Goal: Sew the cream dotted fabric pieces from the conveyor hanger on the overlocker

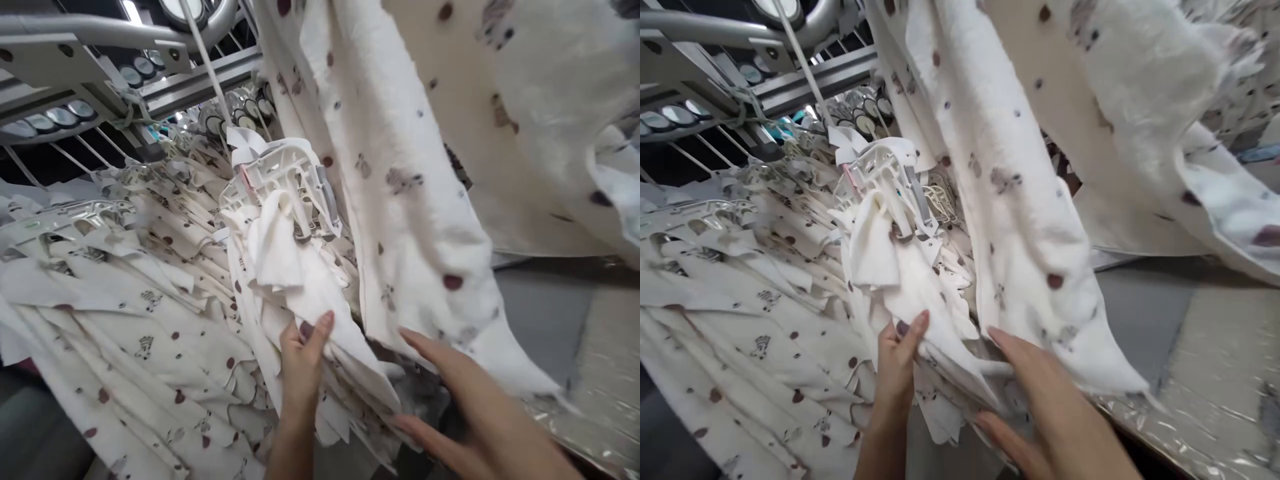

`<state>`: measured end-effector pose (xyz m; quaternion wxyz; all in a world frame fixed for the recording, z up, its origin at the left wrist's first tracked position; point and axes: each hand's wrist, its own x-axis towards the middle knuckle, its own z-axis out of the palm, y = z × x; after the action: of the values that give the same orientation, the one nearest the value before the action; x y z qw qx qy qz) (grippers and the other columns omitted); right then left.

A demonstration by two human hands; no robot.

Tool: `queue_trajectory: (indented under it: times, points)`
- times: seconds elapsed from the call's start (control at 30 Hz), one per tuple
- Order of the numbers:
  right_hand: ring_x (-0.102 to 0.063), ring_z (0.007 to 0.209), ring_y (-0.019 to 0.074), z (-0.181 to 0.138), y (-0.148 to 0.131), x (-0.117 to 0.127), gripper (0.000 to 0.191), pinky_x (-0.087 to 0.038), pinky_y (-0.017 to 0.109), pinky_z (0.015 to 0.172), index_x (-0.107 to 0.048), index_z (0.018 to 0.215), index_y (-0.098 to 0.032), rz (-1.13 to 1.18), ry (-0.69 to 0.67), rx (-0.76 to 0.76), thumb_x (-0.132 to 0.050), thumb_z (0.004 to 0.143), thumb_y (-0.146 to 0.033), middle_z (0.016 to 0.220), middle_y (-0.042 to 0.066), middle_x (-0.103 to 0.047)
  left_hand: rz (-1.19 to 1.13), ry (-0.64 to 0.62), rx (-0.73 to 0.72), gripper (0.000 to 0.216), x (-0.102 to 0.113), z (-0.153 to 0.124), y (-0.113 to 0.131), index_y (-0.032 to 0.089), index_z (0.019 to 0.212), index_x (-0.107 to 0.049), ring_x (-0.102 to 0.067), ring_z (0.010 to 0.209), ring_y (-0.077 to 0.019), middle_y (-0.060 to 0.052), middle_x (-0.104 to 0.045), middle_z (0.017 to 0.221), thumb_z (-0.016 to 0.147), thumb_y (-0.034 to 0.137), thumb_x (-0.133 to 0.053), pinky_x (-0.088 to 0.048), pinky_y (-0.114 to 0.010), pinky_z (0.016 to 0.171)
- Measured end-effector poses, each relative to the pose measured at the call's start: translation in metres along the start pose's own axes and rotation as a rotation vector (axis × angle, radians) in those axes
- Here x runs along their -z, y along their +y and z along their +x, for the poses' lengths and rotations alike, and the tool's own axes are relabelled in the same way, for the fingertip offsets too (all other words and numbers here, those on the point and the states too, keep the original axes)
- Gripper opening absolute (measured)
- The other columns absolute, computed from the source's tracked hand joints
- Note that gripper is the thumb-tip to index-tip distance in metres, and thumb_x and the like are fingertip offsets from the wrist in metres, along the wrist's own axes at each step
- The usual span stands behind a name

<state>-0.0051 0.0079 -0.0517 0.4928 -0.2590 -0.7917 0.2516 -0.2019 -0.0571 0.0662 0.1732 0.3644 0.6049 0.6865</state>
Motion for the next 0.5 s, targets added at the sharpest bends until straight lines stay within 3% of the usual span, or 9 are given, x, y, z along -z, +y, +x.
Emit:
queue_trajectory:
  times: [0.13, 0.3, 0.4, 0.5]
  points:
    - [-0.068, 0.110, 0.0316, 0.019, -0.004, -0.023, 0.053, -0.062, 0.039, 0.084, -0.065, 0.132, -0.024, -0.023, 0.009, -0.051, -0.066, 0.092, -0.059, 0.119, 0.011, -0.071, -0.103, -0.094, 0.074, 0.054, 0.015, -0.021, -0.024, 0.014, 0.115, -0.073, -0.072, 0.099, -0.0224, -0.011, -0.078, 0.109, 0.074, 0.045, -0.088, -0.058, -0.029, 0.088]
    - [-0.070, 0.091, 0.0298, 0.006, 0.019, -0.027, 0.037, -0.061, 0.038, 0.072, -0.070, 0.114, -0.026, -0.059, 0.019, -0.157, -0.061, 0.093, -0.054, 0.095, 0.008, -0.072, -0.246, -0.176, 0.329, 0.055, 0.047, -0.037, -0.063, 0.010, 0.103, -0.078, -0.074, 0.091, -0.0260, -0.016, -0.078, 0.101, 0.066, 0.049, -0.091, -0.059, -0.032, 0.081]
    - [-0.069, 0.082, 0.0280, -0.015, 0.040, -0.022, 0.029, -0.059, 0.037, 0.066, -0.071, 0.106, -0.026, -0.093, 0.004, -0.222, -0.058, 0.093, -0.050, 0.087, 0.006, -0.071, -0.142, -0.147, 0.312, 0.060, 0.057, -0.047, -0.080, 0.012, 0.099, -0.079, -0.073, 0.089, -0.0280, -0.016, -0.078, 0.102, 0.062, 0.058, -0.089, -0.059, -0.036, 0.079]
    - [-0.067, 0.072, 0.0272, -0.033, 0.050, -0.014, 0.024, -0.054, 0.039, 0.059, -0.071, 0.097, -0.027, -0.138, -0.009, -0.253, -0.053, 0.093, -0.043, 0.083, 0.005, -0.071, 0.076, -0.038, 0.259, 0.046, 0.064, -0.058, -0.090, 0.013, 0.085, -0.079, -0.068, 0.082, -0.0238, -0.010, -0.077, 0.089, 0.062, 0.051, -0.091, -0.057, -0.032, 0.077]
